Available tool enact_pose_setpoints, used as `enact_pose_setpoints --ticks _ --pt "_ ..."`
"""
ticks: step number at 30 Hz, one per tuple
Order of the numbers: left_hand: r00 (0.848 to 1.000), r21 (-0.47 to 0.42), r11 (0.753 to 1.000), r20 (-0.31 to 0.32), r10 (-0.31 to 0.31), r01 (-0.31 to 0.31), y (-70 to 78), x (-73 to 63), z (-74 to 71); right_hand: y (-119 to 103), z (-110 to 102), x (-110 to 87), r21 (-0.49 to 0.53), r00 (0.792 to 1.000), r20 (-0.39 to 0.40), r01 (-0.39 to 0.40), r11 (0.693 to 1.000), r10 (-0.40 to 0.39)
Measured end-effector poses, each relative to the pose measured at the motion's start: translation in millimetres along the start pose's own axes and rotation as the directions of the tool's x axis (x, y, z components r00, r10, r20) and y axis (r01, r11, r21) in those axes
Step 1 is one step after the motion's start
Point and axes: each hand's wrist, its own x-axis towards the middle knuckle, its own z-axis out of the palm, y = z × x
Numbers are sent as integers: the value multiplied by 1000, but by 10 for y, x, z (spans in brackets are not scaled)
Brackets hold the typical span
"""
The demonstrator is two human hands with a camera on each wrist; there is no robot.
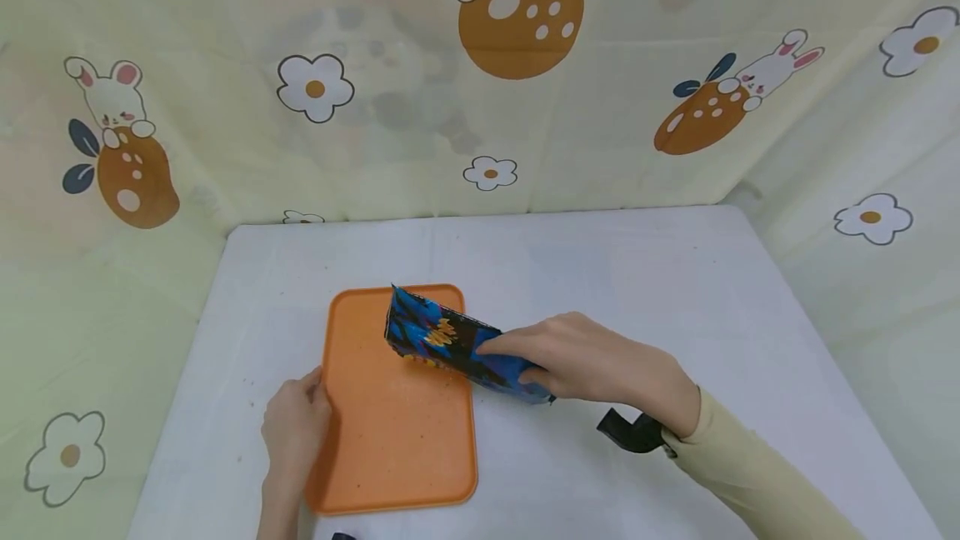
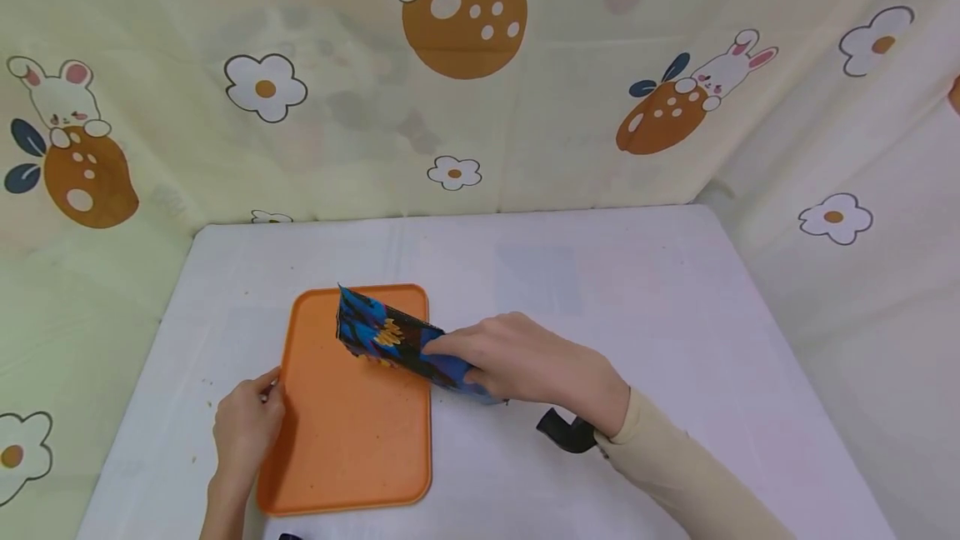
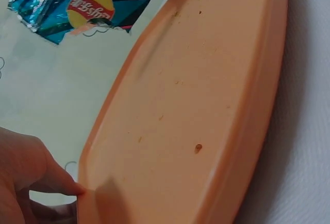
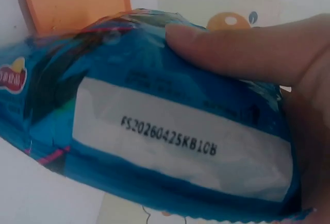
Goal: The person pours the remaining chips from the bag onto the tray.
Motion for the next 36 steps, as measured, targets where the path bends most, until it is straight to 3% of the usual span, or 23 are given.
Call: enact_pose_setpoints --ticks 7,13,20,27,36 --pt "1000 8 1000 5 -20 19 27 16 8 -2 -66 106 -83 999 31 -11 997 13" --pt "1000 9 1000 -11 -2 2 25 12 35 -1 -98 136 -48 996 82 -10 999 14" --pt "1000 3 1000 10 -25 25 40 1 -9 20 -98 170 -30 998 63 8 1000 -6" --pt "1000 -8 1000 -20 -19 19 22 -2 -4 30 -66 177 -22 997 73 16 1000 -14" --pt "999 -14 999 -5 -37 37 23 -4 -22 40 -63 179 -12 999 26 43 999 -43"
